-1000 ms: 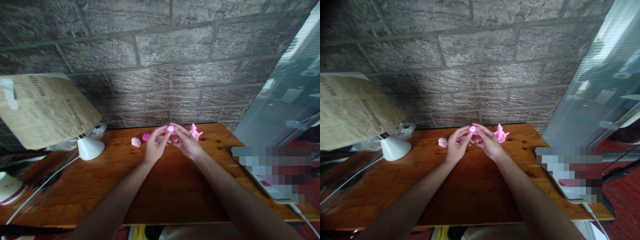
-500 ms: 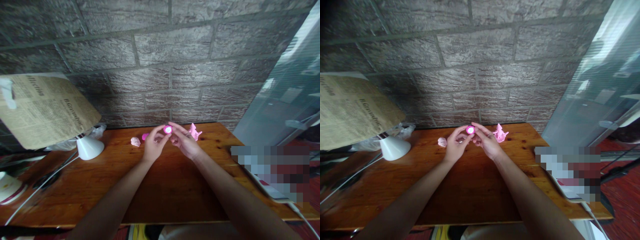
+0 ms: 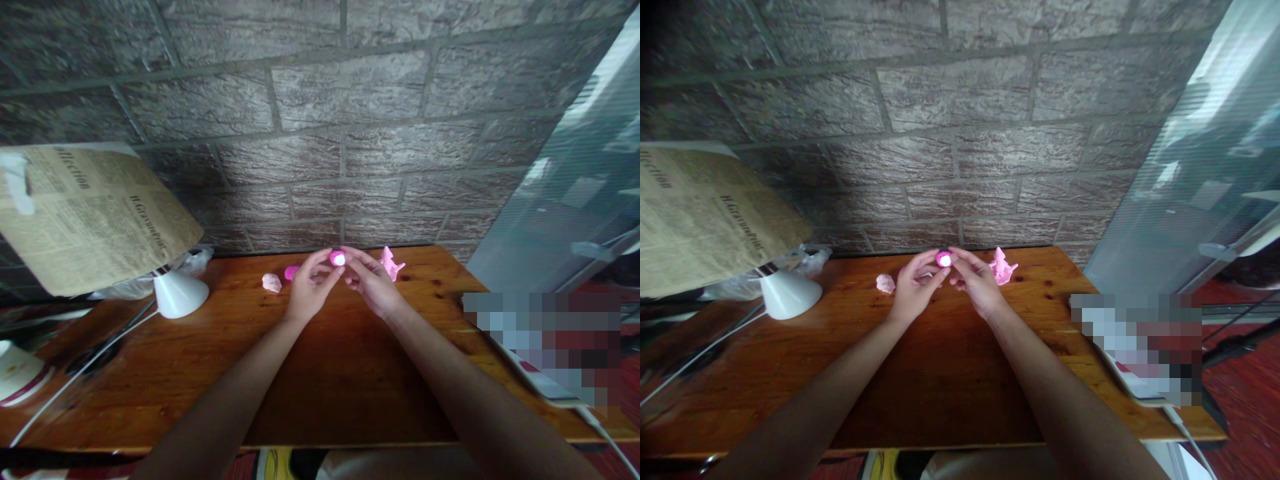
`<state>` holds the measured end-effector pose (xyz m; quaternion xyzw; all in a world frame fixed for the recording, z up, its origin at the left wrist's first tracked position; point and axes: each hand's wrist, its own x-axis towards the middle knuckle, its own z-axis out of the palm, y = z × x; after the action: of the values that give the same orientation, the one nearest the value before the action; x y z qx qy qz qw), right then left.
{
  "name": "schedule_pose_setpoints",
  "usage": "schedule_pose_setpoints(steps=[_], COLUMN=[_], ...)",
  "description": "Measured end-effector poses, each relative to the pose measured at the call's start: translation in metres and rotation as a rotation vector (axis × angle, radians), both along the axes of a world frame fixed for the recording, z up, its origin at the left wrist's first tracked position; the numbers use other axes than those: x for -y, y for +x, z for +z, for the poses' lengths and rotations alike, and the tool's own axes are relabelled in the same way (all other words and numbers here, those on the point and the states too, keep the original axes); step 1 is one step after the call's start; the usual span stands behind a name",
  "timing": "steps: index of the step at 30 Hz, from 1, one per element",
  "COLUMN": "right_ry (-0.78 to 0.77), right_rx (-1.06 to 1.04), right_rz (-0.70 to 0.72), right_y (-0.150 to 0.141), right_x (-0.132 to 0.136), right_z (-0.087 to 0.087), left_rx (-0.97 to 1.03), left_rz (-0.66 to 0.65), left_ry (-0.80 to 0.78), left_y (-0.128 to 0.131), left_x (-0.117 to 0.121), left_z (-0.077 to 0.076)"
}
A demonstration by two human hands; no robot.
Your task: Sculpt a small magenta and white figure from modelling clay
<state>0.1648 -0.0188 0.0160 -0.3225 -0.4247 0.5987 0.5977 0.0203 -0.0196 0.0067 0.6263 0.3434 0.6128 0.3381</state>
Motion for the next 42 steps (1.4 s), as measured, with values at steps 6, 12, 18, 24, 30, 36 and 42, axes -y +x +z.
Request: schedule_pose_setpoints(steps=[6,12,18,24,30,36,42], right_ry=[-0.020,-0.029,-0.070,-0.047,-0.002,0.002,-0.005], right_rx=[0.043,0.035,0.036,0.064,0.134,0.153,0.165], right_rz=[0.007,0.004,-0.020,-0.068,-0.079,-0.101,-0.103], right_y=[0.000,0.000,0.000,0.000,-0.001,-0.001,-0.001], right_x=[0.000,0.001,-0.001,-0.002,-0.001,0.000,-0.001], right_z=[0.001,0.002,0.001,-0.003,-0.003,-0.001,-0.001], left_rx=[0.026,0.077,0.173,0.212,0.238,0.240,0.274], left_rz=[-0.018,-0.056,-0.156,-0.211,-0.159,-0.149,-0.183], left_ry=[-0.041,-0.071,-0.171,-0.261,-0.302,-0.278,-0.282], left_y=[-0.001,-0.001,-0.005,-0.003,-0.004,-0.004,-0.004], left_x=[-0.003,-0.004,-0.008,-0.008,-0.012,-0.011,-0.011], left_z=[-0.002,-0.001,0.000,-0.001,-0.003,-0.003,-0.003])
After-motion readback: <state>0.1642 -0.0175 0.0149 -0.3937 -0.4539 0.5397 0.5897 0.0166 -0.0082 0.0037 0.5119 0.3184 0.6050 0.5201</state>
